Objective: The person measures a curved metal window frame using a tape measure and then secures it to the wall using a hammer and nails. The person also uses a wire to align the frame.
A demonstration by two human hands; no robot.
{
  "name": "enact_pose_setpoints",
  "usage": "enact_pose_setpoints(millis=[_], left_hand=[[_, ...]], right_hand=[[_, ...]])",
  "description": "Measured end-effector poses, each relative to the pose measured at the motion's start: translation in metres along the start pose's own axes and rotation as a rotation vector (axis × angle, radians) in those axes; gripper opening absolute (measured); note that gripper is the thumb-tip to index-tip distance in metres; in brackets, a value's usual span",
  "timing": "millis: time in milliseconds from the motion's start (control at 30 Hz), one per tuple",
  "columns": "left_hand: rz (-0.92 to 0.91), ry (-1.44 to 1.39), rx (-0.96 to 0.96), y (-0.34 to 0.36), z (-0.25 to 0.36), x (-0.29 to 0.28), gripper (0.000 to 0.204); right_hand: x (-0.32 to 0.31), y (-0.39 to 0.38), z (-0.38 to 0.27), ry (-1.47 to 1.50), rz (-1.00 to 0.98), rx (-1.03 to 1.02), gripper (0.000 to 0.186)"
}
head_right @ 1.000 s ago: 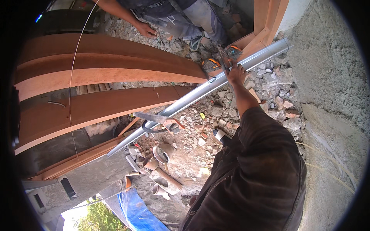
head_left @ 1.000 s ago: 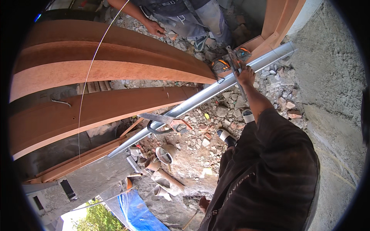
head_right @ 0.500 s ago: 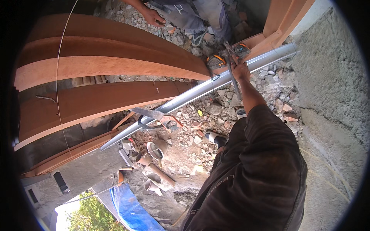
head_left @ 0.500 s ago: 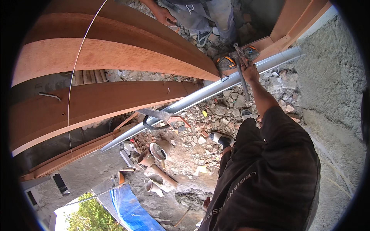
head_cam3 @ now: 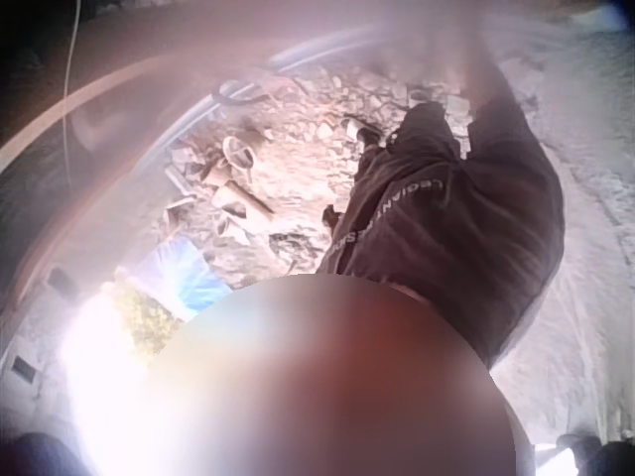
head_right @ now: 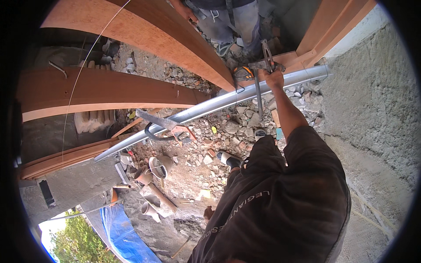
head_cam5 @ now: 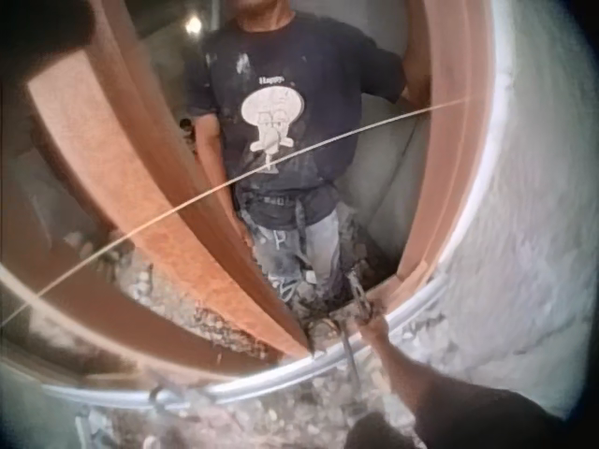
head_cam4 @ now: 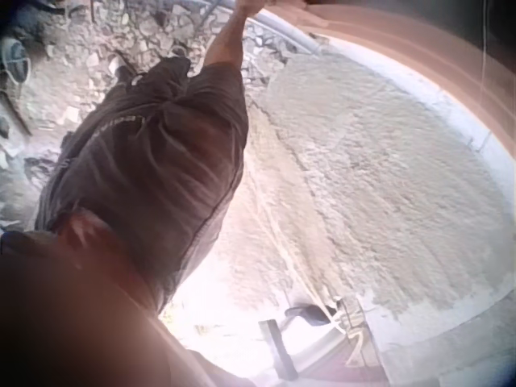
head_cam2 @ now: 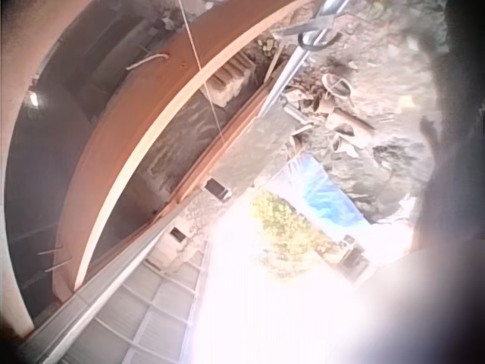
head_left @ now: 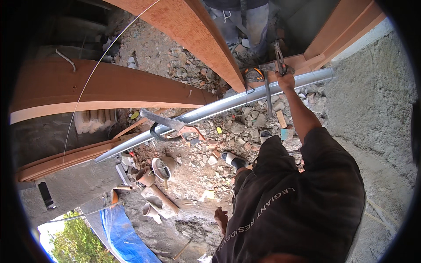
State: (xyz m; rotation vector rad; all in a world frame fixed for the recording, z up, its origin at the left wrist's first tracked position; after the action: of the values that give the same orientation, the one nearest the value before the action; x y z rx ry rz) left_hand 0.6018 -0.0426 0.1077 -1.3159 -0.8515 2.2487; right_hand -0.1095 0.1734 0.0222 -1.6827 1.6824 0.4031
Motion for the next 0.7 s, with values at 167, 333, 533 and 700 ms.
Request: enact_pose_setpoints(millis=[167,333,533,700], left_hand=[[-0.045,0.106,0.127,0.019,-0.022,0.007,0.035],[0.042,-0.032,0.05,0.0,-0.03,-0.008,0.036],[0.152,-0.223,-0.231,-0.049,-0.11,-0.01,0.036],[0.18,-0.159,-0.137,-0.058,-0.141,0.013,0.037]], right_hand=[[0.056,-0.042,0.012,0.091,0.01,0.031,0.061],[0.112,-0.054,0.07,0.031,0.058,0.041,0.068],[0.132,-0.074,0.087,-0.146,-0.075,0.222,0.067],[0.11,-0.07,0.075,-0.095,-0.078,0.165,0.065]])
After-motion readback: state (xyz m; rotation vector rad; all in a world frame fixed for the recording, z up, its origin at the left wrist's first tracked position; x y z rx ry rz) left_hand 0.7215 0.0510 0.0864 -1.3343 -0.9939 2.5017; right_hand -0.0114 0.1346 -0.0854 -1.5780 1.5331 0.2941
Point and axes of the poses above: each hand's wrist, its own y-axis towards the middle knuckle, its own x-axis out of the palm, z = x × y, the point moved 7 cm from there along y, towards the middle knuckle, and after that the axes turned 6 degrees about -z, right-handed, at the moved point
